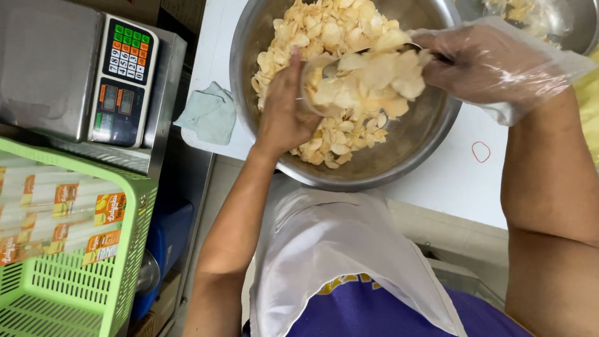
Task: The person scoops potato chips from a large metal bowl into small plastic bags using a metal scoop. The filled bags are placed on a digital scale to check weight, then set aside in a green basket. The process is repeated multiple times throughout the clip.
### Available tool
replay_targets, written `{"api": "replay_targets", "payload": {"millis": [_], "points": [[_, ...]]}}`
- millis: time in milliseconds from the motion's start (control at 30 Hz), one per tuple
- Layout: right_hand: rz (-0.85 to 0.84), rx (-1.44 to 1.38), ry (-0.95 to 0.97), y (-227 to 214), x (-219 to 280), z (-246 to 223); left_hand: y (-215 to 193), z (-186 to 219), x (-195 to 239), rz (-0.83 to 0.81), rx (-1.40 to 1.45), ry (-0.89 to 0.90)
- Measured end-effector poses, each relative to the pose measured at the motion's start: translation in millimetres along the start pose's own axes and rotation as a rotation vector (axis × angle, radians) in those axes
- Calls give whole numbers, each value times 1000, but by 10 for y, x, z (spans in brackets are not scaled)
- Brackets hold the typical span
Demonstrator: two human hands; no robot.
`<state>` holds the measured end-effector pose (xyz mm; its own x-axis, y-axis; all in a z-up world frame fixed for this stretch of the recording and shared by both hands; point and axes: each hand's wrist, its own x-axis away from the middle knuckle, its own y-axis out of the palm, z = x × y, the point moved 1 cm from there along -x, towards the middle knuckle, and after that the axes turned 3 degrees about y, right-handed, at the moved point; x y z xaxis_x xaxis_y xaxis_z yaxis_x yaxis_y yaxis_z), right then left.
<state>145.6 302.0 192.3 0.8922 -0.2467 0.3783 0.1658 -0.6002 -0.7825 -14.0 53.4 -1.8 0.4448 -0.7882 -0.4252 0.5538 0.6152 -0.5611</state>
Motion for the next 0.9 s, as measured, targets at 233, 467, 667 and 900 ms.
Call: {"api": "replay_targets", "payload": {"millis": [233,467,667,900], "points": [[260,867,-145,-76,-51,-62,125,-1,-170,30,27,45],[429,1299,-58,21,-4,6,214,-103,-309,16,48,64],[565,1396,-115,7,208,-24,190,-104,-339,-20,103,-25],[742,1228,-323,-5,337,-72,188,-14,-348,60,267,-40]]}}
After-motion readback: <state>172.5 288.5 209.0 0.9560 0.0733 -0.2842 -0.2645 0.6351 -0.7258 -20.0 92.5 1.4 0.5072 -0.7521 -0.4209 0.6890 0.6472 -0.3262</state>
